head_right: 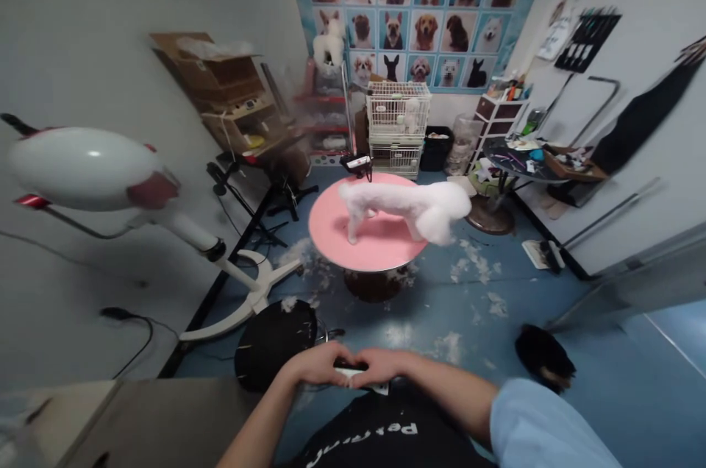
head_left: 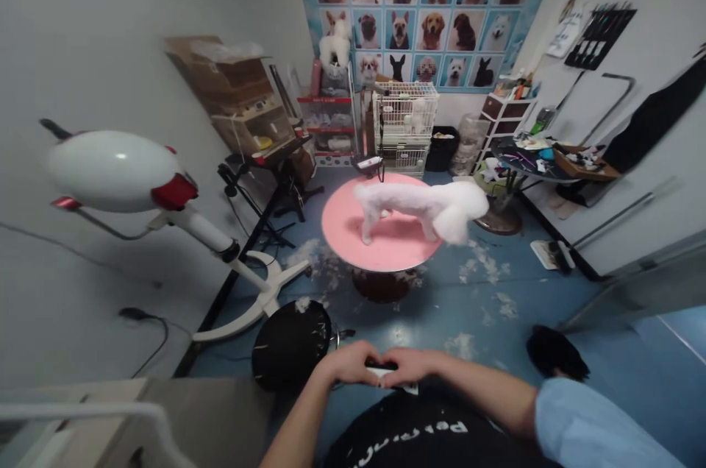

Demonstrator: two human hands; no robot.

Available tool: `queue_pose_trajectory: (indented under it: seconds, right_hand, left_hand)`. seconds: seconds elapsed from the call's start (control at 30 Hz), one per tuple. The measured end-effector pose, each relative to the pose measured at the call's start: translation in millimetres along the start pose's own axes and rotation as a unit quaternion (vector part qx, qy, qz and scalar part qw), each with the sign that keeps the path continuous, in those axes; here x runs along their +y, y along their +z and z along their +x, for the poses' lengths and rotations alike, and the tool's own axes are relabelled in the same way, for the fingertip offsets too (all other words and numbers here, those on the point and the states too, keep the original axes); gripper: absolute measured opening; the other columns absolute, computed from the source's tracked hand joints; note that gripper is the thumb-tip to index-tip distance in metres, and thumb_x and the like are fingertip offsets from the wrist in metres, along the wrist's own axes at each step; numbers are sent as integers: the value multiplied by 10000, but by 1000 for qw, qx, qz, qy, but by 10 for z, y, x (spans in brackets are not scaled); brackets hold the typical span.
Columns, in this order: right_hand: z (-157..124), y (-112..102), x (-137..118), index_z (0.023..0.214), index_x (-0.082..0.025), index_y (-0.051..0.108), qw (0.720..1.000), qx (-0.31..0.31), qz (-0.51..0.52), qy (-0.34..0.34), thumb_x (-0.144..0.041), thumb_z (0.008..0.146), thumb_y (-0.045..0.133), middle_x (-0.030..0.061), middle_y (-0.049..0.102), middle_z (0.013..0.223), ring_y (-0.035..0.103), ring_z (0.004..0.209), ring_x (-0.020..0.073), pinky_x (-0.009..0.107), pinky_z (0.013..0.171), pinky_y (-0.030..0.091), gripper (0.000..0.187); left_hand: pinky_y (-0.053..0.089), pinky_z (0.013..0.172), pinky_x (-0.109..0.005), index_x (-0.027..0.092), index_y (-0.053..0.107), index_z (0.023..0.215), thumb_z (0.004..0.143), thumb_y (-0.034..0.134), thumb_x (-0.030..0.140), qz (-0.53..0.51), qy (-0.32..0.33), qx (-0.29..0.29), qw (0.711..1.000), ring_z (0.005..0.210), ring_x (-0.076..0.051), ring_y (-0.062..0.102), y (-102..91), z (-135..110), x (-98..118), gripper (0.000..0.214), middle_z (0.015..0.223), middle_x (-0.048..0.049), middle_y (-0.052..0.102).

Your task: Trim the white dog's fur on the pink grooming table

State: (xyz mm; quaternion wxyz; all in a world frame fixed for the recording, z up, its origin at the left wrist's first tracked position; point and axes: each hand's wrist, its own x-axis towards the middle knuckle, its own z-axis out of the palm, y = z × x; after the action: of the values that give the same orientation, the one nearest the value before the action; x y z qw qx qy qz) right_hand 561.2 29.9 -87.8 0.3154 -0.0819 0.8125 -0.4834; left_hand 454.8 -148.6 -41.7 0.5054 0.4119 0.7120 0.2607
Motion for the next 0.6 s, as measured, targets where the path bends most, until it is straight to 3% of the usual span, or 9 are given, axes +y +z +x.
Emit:
queue_pose_trajectory:
  seconds: [0.07, 0.1, 0.17, 0.23, 0.33, 0.47, 0.53, 0.6]
  right_hand:
    - [-249, -163, 341, 804, -183, 619, 992, 95, 79, 27, -370, 827, 663, -34, 597, 741, 517, 715, 127, 230, 635, 389, 193]
    - [-344, -265, 463, 790, -189, 592, 983, 132, 122, 43, -376, 816, 644, -27, 600, 735, 511, 699, 127, 234, 622, 378, 196]
    - [-476, -486, 616, 805, -205, 554, 958, 178, 217, 61, -449, 797, 627, -16, 624, 732, 511, 659, 129, 242, 598, 375, 255]
    - [-531, -706, 675, 840, -219, 532, 926, 218, 302, 56, -586, 767, 632, -10, 645, 720, 512, 612, 127, 247, 579, 382, 387]
    - [-481, -1005, 650, 821, -227, 516, 879, 286, 379, 38, -766, 701, 641, -15, 627, 651, 471, 538, 114, 249, 538, 364, 566]
    - [-217, -1398, 513, 754, -217, 556, 803, 385, 454, 2, -844, 667, 650, 25, 639, 641, 488, 519, 128, 267, 506, 382, 640]
    - [-30, -1632, 441, 703, -217, 583, 764, 445, 466, 9, -818, 628, 709, 33, 621, 604, 509, 506, 154, 293, 489, 404, 619]
    - [156, -1898, 391, 650, -224, 588, 721, 519, 459, 32, -744, 588, 786, 18, 580, 548, 510, 499, 175, 310, 469, 407, 561]
  left_hand:
    - [471, 732, -342, 210, 746, 779, 743, 672, 404, -54, 11, 108, 993, 775, -241, 622, -147, 347, 80, 211, 771, -35, 704]
    - [478, 754, -349, 207, 731, 755, 766, 647, 393, -73, 0, 204, 976, 790, -248, 628, -257, 502, 107, 204, 777, -51, 707]
    - [499, 809, -366, 197, 743, 779, 764, 664, 366, -123, -25, 360, 925, 823, -269, 650, -543, 760, 126, 188, 820, -76, 734]
    - [511, 886, -383, 175, 732, 713, 746, 690, 293, -195, -56, 456, 866, 865, -287, 667, -898, 949, 102, 130, 815, -98, 746]
    - [515, 906, -359, 162, 721, 753, 831, 627, 250, -233, -77, 505, 827, 891, -253, 682, -1508, 1175, 14, 151, 885, -108, 767]
    - [481, 706, -247, 136, 700, 817, 919, 549, 198, -418, -83, 551, 718, 789, -178, 677, -2322, 1596, -172, 192, 848, -108, 755]
    - [476, 677, -238, 136, 677, 810, 944, 497, 180, -453, -77, 527, 714, 751, -163, 675, -2671, 1896, -273, 229, 814, -103, 737]
    - [490, 667, -257, 139, 659, 796, 945, 497, 183, -453, -81, 490, 741, 716, -170, 668, -2962, 2248, -328, 224, 776, -99, 718]
